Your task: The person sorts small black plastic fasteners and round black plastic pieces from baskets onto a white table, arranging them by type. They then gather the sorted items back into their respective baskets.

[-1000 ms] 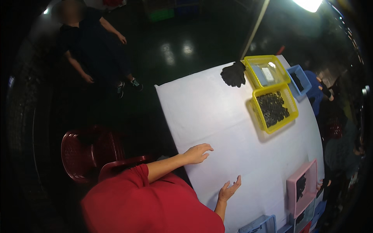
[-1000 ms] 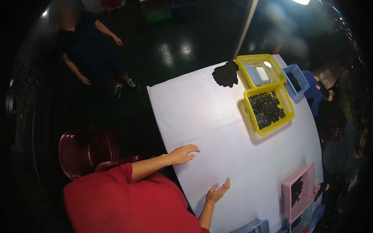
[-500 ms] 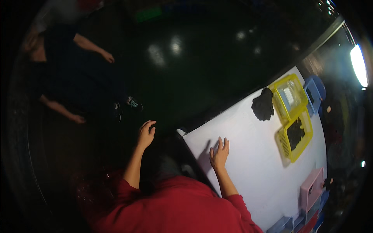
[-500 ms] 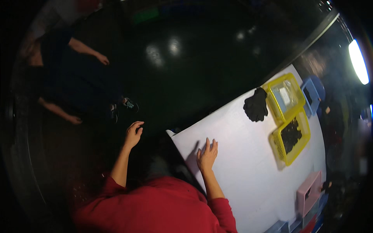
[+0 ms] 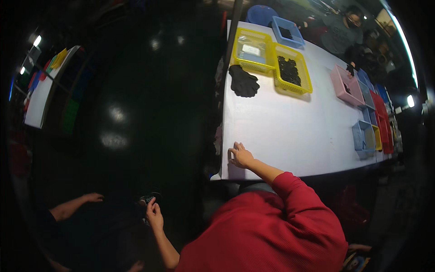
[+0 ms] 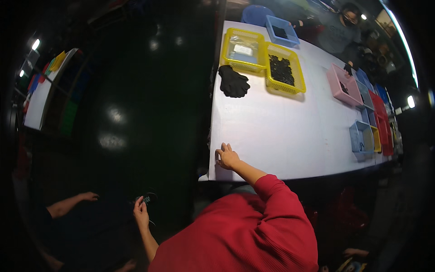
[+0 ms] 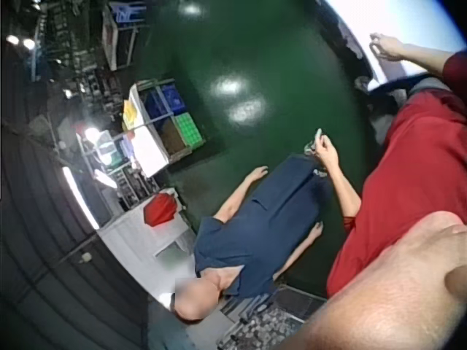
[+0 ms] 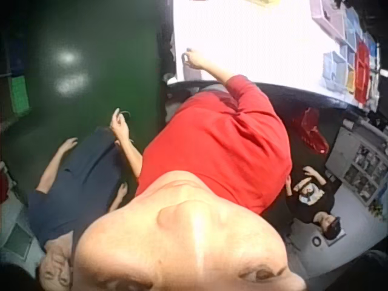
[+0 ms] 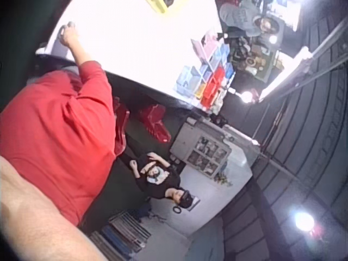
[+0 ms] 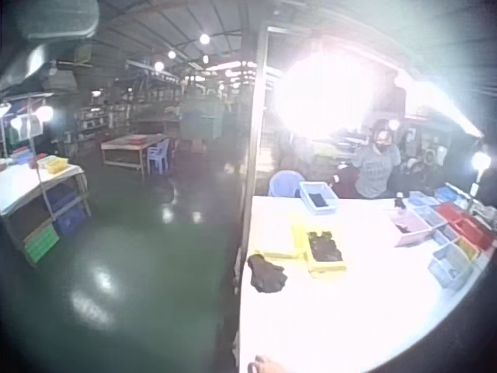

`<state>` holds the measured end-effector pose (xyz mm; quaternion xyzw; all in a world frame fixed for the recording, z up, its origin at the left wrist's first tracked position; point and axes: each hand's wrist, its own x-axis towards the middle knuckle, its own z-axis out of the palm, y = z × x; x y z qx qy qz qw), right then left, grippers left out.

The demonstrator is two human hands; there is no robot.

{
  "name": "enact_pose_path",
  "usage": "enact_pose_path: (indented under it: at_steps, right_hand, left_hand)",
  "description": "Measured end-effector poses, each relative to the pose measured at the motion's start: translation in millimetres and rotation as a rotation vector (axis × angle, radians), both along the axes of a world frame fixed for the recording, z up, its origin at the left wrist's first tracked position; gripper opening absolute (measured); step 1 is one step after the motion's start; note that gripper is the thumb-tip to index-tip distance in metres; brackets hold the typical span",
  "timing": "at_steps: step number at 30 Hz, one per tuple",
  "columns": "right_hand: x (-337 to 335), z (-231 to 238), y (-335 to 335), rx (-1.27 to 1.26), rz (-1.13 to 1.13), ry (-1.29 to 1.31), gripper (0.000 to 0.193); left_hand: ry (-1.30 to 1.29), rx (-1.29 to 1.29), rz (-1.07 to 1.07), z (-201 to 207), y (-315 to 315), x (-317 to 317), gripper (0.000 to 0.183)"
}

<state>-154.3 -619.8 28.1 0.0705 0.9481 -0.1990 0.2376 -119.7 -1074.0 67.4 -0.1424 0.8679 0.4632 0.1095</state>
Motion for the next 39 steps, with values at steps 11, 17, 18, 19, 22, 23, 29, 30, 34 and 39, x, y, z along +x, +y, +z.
enact_pose_path:
  at_steps: [11, 17, 18, 19, 22, 23, 29, 30, 34, 39]
  right_hand:
    - [172.8, -12.2, 163.0, -0.079, -0.581, 0.026, 0.043]
    - [327.6, 7.6, 366.7, -0.061, -1.241, 0.423, 0.042]
    - [362.4, 6.5, 412.9, -0.037, -1.304, 0.521, 0.042]
    - [395.4, 3.0, 459.5, -0.027, -1.380, 0.614, 0.046]
    - [474.6, 22.3, 596.3, 0.142, -1.635, 0.740, 0.063]
    - [498.3, 20.2, 646.9, 0.219, -1.728, 0.743, 0.069]
    - [538.2, 11.9, 804.2, -0.254, -2.262, 0.714, 0.080]
    - [556.2, 3.5, 819.8, -0.306, -2.197, 0.743, 0.075]
    - [592.6, -44.5, 828.1, -0.427, -2.017, 0.881, 0.057]
    - [548.9, -25.4, 759.8, -0.312, -1.888, 0.841, 0.066]
  left_hand:
    - [0.285, 0.043, -0.722, 83.8, 208.7, -101.9, 0.030]
    - [0.235, 0.129, -0.980, 83.8, 382.4, -75.0, 0.031]
    - [0.242, 0.128, -1.029, 82.8, 420.6, -60.5, 0.031]
    - [0.243, 0.130, -1.081, 79.1, 456.1, -45.2, 0.031]
    - [0.174, 0.144, -1.192, 61.6, 574.3, 14.2, 0.031]
    - [0.135, 0.152, -1.234, 46.5, 611.6, 33.9, 0.032]
    - [-0.073, 0.073, -1.513, 36.2, 842.1, 153.6, 0.035]
    - [-0.070, 0.107, -1.588, 39.1, 887.3, 169.1, 0.035]
    - [-0.159, 0.228, -1.662, 38.6, 1044.0, 211.1, 0.042]
    - [-0.653, 0.383, -0.977, 24.7, 1168.1, 246.2, 0.072]
